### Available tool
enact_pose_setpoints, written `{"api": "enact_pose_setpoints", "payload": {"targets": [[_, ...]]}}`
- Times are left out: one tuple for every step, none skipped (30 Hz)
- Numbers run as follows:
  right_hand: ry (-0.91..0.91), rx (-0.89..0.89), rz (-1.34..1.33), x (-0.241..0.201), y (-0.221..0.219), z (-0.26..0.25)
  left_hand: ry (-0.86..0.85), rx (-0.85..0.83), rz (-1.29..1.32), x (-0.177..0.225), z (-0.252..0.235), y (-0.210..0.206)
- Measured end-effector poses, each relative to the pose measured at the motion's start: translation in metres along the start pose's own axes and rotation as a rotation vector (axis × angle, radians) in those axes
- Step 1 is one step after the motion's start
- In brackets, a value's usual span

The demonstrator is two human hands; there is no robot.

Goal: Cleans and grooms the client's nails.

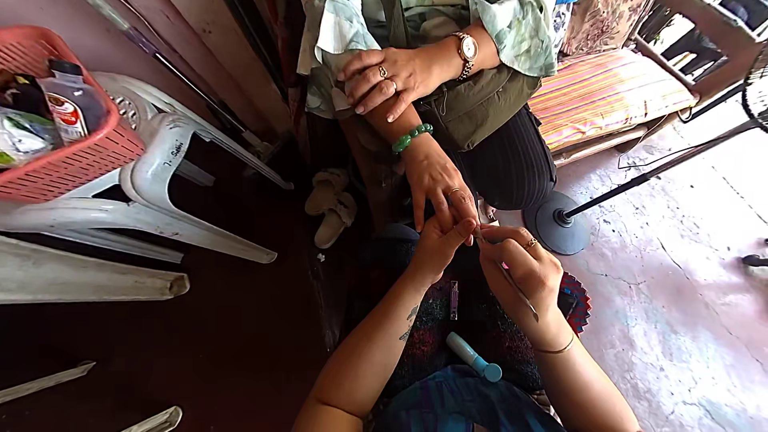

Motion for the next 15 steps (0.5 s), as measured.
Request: {"api": "enact_pose_setpoints", "payload": {"targets": [[-0.005,0.004,-0.013,0.0001,0.0007,0.0001,-0.002,0.002,0.006,0.0004,-0.0002,-0.0001],[-0.014,-0.007,-0.019,-0.0008,0.0015,0.0002,-0.002,0.005,0.014,0.0007,-0.0004,0.0002],[-0.019,-0.022,-0.013,-0.0020,0.0019,0.0002,0.002,0.007,0.017,0.0007,-0.0004,0.0004],[-0.019,-0.030,0.000,-0.0029,0.0017,-0.0001,0.004,0.007,0.017,0.0005,-0.0006,0.0007],[-0.016,-0.029,0.006,-0.0030,0.0009,-0.0004,0.004,0.002,0.016,0.0002,-0.0005,0.0007],[-0.014,-0.017,0.003,-0.0025,0.0002,-0.0006,0.003,0.002,0.017,-0.0002,-0.0003,0.0006],[-0.018,-0.005,-0.005,-0.0014,0.0001,-0.0009,0.004,0.006,0.018,-0.0004,-0.0002,0.0004],[-0.028,-0.003,-0.018,-0.0006,0.0011,-0.0013,0.006,0.009,0.020,-0.0002,-0.0003,0.0003],[-0.040,-0.009,-0.026,-0.0004,0.0025,-0.0014,0.007,0.012,0.025,0.0000,-0.0005,0.0002],[-0.048,-0.023,-0.026,-0.0013,0.0037,-0.0015,0.009,0.010,0.032,0.0003,-0.0007,0.0004],[-0.044,-0.033,-0.018,-0.0022,0.0037,-0.0017,0.010,0.006,0.034,0.0007,-0.0010,0.0004],[-0.035,-0.035,-0.008,-0.0026,0.0027,-0.0016,0.009,0.004,0.029,0.0008,-0.0010,0.0005],[-0.027,-0.029,-0.002,-0.0023,0.0014,-0.0015,0.008,0.002,0.021,0.0005,-0.0007,0.0005],[-0.024,-0.021,-0.002,-0.0016,0.0009,-0.0014,0.010,0.002,0.019,0.0003,-0.0003,0.0003],[-0.025,-0.018,-0.011,-0.0010,0.0015,-0.0016,0.011,0.004,0.022,0.0005,-0.0003,0.0001]]}}
Point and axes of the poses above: each hand's wrist, its own z-axis away from the middle knuckle, its own y-axis out of the back of the hand, x = y × z, the point moved 5 cm from there along -z, towards the middle knuckle, and after that the axes turned 1 degree about -x, right-handed, at the moved point
